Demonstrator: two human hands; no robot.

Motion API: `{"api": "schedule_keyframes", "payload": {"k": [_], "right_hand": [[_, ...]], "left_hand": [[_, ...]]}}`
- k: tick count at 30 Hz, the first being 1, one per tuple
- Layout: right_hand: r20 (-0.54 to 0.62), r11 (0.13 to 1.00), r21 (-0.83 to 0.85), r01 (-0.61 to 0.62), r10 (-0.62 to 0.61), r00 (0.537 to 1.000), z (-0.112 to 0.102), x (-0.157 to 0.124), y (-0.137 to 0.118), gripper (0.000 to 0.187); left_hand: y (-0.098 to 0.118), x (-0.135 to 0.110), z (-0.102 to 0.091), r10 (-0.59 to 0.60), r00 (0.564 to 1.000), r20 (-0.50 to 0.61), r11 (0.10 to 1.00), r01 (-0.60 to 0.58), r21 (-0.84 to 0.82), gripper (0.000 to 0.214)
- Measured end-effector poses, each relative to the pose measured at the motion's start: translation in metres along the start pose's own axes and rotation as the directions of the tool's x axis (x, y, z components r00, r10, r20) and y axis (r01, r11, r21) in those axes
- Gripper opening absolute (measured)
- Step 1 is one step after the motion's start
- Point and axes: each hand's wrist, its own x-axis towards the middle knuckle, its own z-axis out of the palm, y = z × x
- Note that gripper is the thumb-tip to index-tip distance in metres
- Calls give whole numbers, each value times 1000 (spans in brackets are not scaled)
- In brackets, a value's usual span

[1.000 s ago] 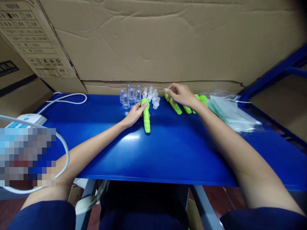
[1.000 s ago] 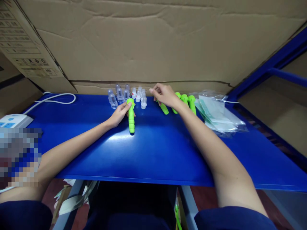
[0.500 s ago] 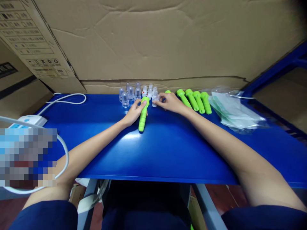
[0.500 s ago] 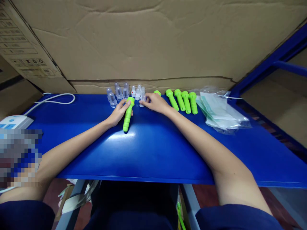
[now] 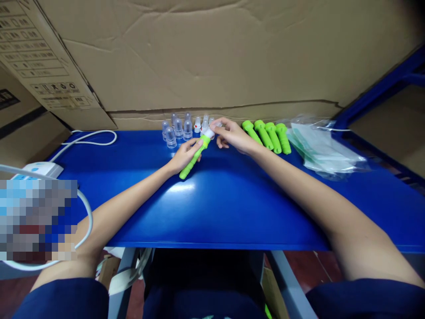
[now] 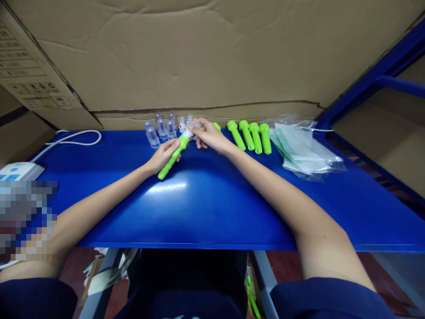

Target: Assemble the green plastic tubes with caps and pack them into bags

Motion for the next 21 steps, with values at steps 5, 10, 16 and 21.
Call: {"api": "schedule_keyframes", "payload": {"k": [5,10,16,21], "right_hand": [[46,998,-44,-38,40,998,1,-4,-6,12],[46,995,-103,-10,15,999,5,-8,-7,24],[39,994,-97,-58,62,997,5,-8,-9,29],[77,993,-111,-44,53,996,0,-4,-3,41]], "left_hand": [[1,-1,0,18,999,28,1000,-18,20,51],[2,-1,-1,2,1000,21,999,-3,45,51],[-6,1,-2,7,1000,1,1000,-7,10,56],[-10,4,-1,78,997,-15,996,-79,-37,66]]}}
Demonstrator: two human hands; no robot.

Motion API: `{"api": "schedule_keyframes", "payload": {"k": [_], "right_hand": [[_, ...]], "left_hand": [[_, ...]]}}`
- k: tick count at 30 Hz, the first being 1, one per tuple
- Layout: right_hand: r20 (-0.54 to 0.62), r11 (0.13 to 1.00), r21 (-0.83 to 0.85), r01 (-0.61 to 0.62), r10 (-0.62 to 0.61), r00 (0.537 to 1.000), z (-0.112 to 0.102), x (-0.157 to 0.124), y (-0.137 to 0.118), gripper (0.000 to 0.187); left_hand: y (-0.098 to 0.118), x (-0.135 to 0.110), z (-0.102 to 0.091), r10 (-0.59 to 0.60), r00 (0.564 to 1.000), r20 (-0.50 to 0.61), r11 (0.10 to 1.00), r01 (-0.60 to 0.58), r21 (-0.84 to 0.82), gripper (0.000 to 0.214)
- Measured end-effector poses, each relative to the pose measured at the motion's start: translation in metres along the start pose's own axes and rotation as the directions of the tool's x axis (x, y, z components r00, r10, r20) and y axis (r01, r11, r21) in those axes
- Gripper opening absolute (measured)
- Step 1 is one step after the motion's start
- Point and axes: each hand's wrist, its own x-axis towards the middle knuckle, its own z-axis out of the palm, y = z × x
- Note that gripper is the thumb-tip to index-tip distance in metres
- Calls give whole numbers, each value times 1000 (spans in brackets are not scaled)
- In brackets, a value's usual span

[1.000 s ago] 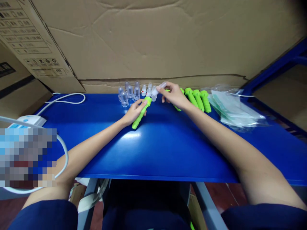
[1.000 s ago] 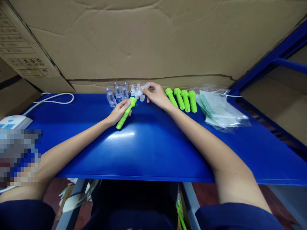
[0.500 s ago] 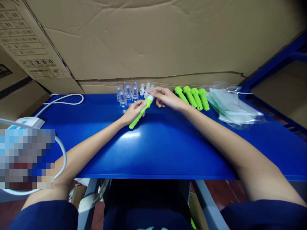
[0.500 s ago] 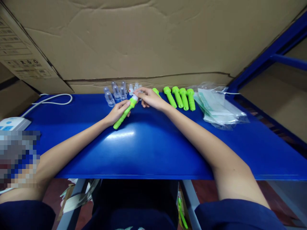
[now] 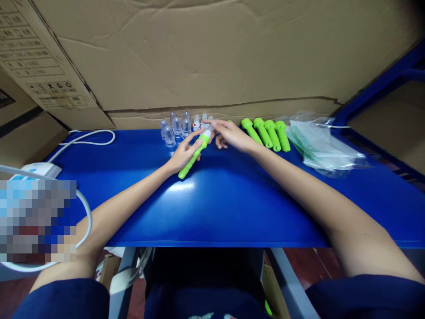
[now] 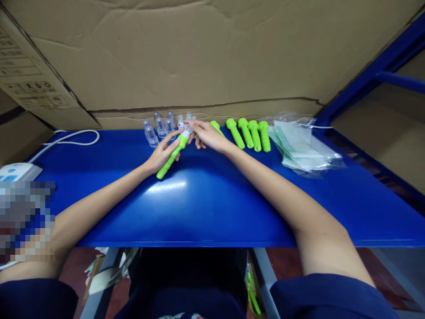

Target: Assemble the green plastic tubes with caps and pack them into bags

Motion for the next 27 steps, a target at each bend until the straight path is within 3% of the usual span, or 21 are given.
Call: {"api": "schedule_keyframes", "payload": {"k": [5,10,13,17,22,27], "right_hand": [[-10,975,-203,94,-98,995,-2,2,9,67],[103,847,-428,316,-302,948,6,-11,1,81],[130,772,-516,372,-359,924,13,-16,-3,77],[110,752,-539,379,-383,917,16,-16,-6,70],[85,829,-454,326,-325,942,6,-14,-10,54],[93,908,-324,267,-250,964,-9,-16,-19,33]], "left_hand": [[-6,3,-2,15,996,-90,998,-20,-60,64],[-9,5,-3,17,991,-130,999,-24,-49,64],[-7,3,-3,-33,989,-143,998,25,-60,59],[-6,2,-3,-50,995,-84,997,44,-71,53],[-7,4,-4,-46,999,14,998,47,-39,55],[-1,3,-3,-75,993,94,994,82,-68,70]]}}
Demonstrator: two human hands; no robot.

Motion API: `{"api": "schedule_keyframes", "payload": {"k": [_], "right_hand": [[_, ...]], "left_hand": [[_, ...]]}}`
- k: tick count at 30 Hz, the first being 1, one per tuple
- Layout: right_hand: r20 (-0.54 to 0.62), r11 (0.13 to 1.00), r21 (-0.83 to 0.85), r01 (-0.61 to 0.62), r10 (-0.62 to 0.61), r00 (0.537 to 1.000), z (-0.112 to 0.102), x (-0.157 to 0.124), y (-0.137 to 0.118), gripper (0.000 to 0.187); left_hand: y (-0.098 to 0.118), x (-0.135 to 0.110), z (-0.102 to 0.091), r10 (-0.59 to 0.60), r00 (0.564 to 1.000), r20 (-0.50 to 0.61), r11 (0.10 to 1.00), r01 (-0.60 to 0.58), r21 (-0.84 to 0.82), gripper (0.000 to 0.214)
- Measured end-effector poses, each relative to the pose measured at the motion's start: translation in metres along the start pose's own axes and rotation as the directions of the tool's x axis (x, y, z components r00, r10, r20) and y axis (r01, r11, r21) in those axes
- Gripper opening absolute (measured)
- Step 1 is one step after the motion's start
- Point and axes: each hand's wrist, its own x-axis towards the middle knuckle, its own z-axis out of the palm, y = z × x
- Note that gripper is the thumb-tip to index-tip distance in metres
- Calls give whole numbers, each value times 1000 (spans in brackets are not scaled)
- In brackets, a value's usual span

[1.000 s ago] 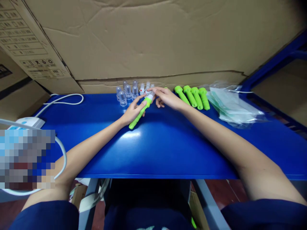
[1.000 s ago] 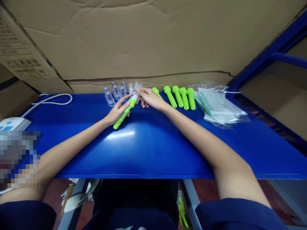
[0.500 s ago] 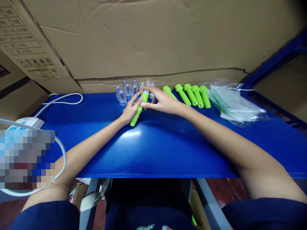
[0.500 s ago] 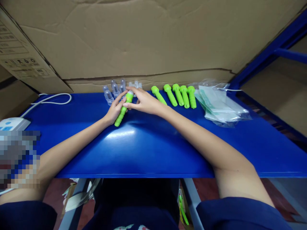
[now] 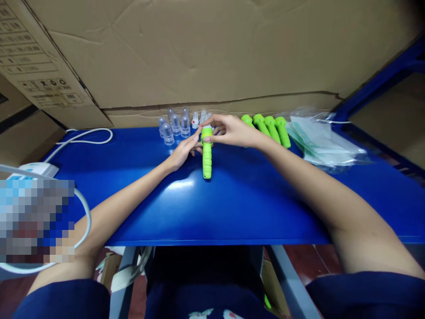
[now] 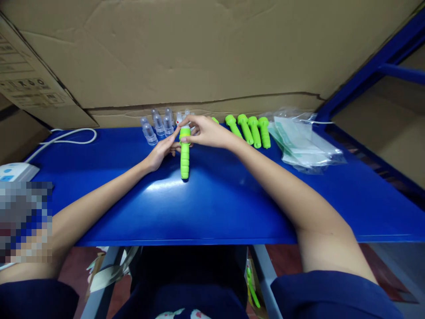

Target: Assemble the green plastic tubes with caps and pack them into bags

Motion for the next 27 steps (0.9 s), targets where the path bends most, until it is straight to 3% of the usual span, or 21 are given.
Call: {"api": "schedule_keyframes", "payload": {"k": [3,7,11,15,20,27], "right_hand": [[1,996,83,-33,33,999,-17,-1,-3,32],[-81,994,60,-91,96,992,-53,-4,3,36],[-164,979,-8,-203,199,966,-85,-8,30,37],[-211,939,-124,-320,290,933,-100,-11,61,36],[-145,949,-103,-299,283,948,-95,-9,69,38],[-147,939,-281,-197,161,976,-49,8,67,41]], "left_hand": [[2,-1,1,10,1000,18,1000,-10,-3,74],[2,-1,1,36,999,29,999,-36,14,71],[1,0,1,36,999,17,999,-36,15,68],[1,0,-1,12,1000,17,1000,-12,-3,68],[1,2,-1,-11,1000,15,1000,11,-13,69],[3,1,1,-35,999,-11,999,35,-20,66]]}}
